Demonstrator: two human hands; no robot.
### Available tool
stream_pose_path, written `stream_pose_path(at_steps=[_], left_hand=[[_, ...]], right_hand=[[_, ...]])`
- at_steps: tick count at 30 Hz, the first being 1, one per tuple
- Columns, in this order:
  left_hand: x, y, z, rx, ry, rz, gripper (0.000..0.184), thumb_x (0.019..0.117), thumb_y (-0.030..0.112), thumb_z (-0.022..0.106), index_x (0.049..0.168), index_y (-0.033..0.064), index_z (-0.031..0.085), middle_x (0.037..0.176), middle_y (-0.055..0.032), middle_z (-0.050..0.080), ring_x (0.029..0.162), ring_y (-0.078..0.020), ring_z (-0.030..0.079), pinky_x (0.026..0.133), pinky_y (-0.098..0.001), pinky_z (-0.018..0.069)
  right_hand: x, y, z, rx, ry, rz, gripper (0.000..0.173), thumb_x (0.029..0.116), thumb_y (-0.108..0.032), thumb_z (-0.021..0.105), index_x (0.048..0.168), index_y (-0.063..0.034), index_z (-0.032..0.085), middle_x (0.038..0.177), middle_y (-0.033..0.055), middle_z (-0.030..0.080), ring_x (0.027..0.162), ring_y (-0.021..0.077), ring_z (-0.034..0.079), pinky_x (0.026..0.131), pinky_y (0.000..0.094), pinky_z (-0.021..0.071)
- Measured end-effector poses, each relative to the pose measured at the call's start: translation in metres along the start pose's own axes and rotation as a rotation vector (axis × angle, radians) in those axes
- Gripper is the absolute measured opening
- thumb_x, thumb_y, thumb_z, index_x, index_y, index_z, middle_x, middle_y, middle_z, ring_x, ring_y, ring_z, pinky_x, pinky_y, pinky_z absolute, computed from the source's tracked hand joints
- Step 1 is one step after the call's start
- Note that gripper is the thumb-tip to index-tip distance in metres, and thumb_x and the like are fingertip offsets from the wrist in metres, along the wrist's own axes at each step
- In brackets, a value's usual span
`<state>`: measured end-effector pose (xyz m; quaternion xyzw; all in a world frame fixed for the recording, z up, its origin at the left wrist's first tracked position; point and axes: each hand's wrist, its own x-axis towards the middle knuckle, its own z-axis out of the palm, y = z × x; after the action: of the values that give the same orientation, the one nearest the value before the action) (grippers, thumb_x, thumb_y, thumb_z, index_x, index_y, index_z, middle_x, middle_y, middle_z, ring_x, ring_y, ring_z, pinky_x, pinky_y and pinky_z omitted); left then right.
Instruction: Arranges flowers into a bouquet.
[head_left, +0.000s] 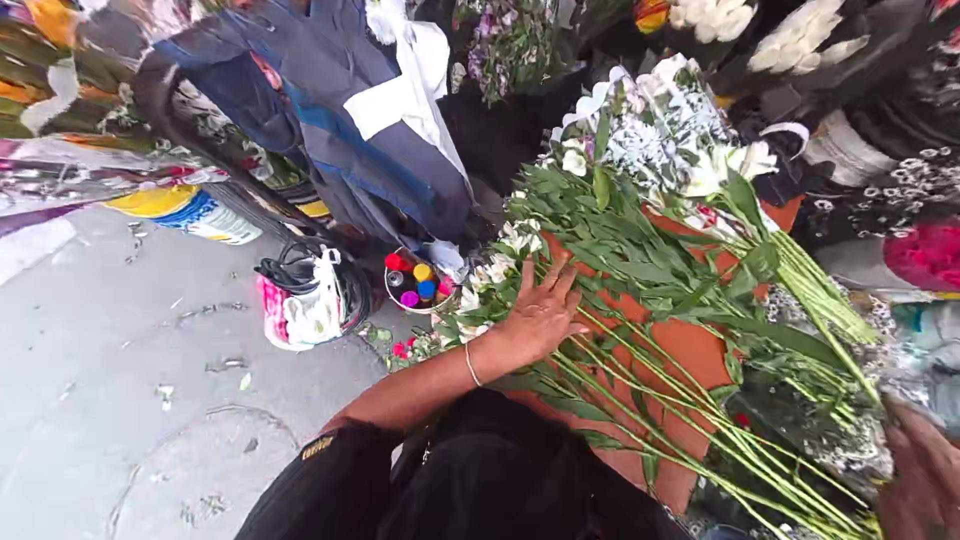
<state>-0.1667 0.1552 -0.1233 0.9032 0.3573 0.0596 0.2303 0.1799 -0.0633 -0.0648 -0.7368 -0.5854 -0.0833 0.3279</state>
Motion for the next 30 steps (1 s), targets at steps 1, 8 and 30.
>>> stream_pose_path(at_steps=[1, 8, 30], left_hand=[[0.010, -0.012, -0.004, 0.012, -0.034, -0.014, 0.064, 0.1004, 0.050, 0.057, 0.142, 0.0016, 0.057, 0.162, -0.0207, 0.036, 0.155, -0.0428, 0.020, 0.115, -0.0784, 0.0054], [-0.012, -0.057, -0.016, 0.123, -0.098, -0.137, 0.075, 0.0992, 0.055, 0.055, 0.146, -0.0027, 0.050, 0.158, -0.0264, 0.041, 0.150, -0.0469, 0.030, 0.113, -0.0786, 0.0152], [-0.057, -0.093, 0.050, -0.104, 0.405, -0.054, 0.059, 0.1029, 0.053, 0.047, 0.140, 0.0085, 0.058, 0.151, -0.0134, 0.054, 0.143, -0.0370, 0.046, 0.111, -0.0706, 0.0300]], right_hand=[[0.006, 0.003, 0.011, 0.080, -0.035, -0.015, 0.027, 0.1037, -0.005, 0.054, 0.120, 0.0138, 0.067, 0.097, 0.0275, 0.061, 0.091, 0.0132, 0.056, 0.088, 0.0219, 0.0453], [0.022, -0.016, 0.100, 0.530, -0.415, 0.125, 0.026, 0.1066, -0.025, 0.054, 0.125, -0.0233, 0.073, 0.101, -0.0116, 0.072, 0.085, -0.0043, 0.065, 0.079, 0.0155, 0.0546], [0.012, -0.024, 0.130, 0.483, -0.624, 0.151, 0.023, 0.1036, -0.028, 0.061, 0.121, -0.0321, 0.075, 0.111, -0.0146, 0.072, 0.095, -0.0003, 0.068, 0.084, 0.0183, 0.0567]])
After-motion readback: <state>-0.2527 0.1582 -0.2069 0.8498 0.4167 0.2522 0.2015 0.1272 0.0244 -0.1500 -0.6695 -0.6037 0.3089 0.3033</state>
